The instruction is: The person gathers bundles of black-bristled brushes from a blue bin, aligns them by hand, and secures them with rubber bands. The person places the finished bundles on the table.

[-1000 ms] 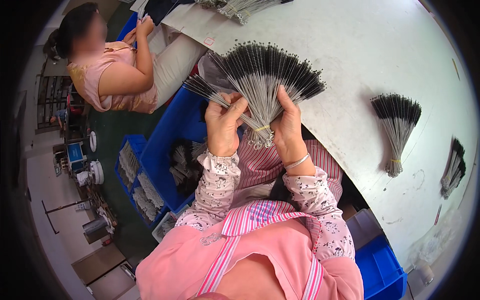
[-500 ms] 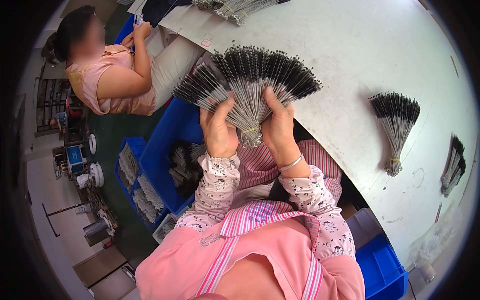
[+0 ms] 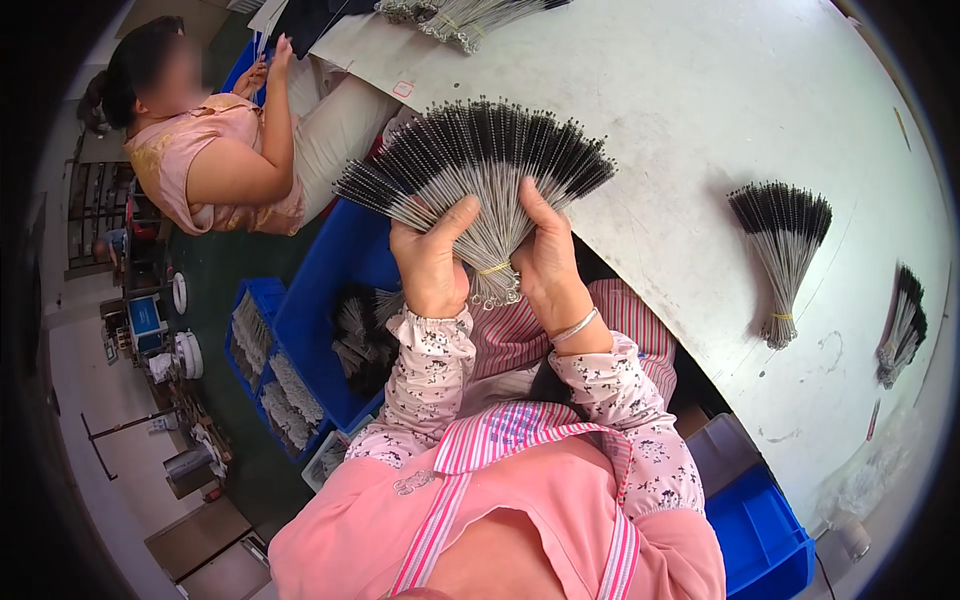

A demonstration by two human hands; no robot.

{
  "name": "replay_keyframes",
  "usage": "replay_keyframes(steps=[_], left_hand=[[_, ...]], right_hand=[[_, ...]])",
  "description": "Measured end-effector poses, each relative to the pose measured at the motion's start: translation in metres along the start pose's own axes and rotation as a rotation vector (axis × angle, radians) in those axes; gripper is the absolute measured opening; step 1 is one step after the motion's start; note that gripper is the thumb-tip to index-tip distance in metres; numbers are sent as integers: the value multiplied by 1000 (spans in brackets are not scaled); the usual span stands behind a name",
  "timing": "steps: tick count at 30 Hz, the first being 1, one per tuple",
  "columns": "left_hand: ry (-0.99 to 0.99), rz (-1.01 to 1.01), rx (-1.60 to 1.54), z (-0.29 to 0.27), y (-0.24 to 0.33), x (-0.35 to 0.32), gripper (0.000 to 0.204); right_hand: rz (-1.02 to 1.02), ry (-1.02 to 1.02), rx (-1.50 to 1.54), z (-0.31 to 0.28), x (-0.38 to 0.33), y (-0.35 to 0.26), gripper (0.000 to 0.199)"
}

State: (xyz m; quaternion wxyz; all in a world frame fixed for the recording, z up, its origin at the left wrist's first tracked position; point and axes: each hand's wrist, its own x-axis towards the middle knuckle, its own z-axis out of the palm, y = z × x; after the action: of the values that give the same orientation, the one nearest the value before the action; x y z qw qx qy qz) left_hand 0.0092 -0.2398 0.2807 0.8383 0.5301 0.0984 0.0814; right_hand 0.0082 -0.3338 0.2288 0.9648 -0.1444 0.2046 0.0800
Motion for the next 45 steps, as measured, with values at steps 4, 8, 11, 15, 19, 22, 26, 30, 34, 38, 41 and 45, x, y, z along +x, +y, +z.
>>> replay_keyframes(steps=[4,8,11,15,19,22,26,30,34,38,41,45], left_hand=[[-66,-77,-27,-4,0,-3,35],[-97,-110,-86,-1,1,-4,29],[-122,-220,-188,-6,2,0,30],[-139,-249,-305,-10,7,1,31],[-116,-174,-297,-7,0,-2,31],[-98,-126,-252,-4,1,-8,28],[-110,-122,-146,-2,6,-13,23],[-144,-89,-57,3,16,-16,20],[-172,-73,20,3,16,-16,18],[-270,-152,47,7,10,-16,37],[-332,-349,138,5,10,-18,57],[-424,-427,196,-6,5,-19,33]], right_hand=[[-68,-54,-70,-4,2,-2,25],[-94,-176,-80,-10,5,-9,32],[-25,-274,-108,-8,-2,-23,39],[-4,-266,-399,-13,-25,-31,56],[-13,-290,-605,-15,-34,-22,62],[51,-251,-658,-6,-40,-23,57],[45,-198,-682,6,-45,-24,43],[118,-244,-591,5,-47,-24,40],[143,-245,-524,7,-55,-22,41],[147,-214,-448,-14,-54,-28,40],[90,-104,-468,-4,-59,-32,40],[59,-189,-700,-3,-40,-29,37]])
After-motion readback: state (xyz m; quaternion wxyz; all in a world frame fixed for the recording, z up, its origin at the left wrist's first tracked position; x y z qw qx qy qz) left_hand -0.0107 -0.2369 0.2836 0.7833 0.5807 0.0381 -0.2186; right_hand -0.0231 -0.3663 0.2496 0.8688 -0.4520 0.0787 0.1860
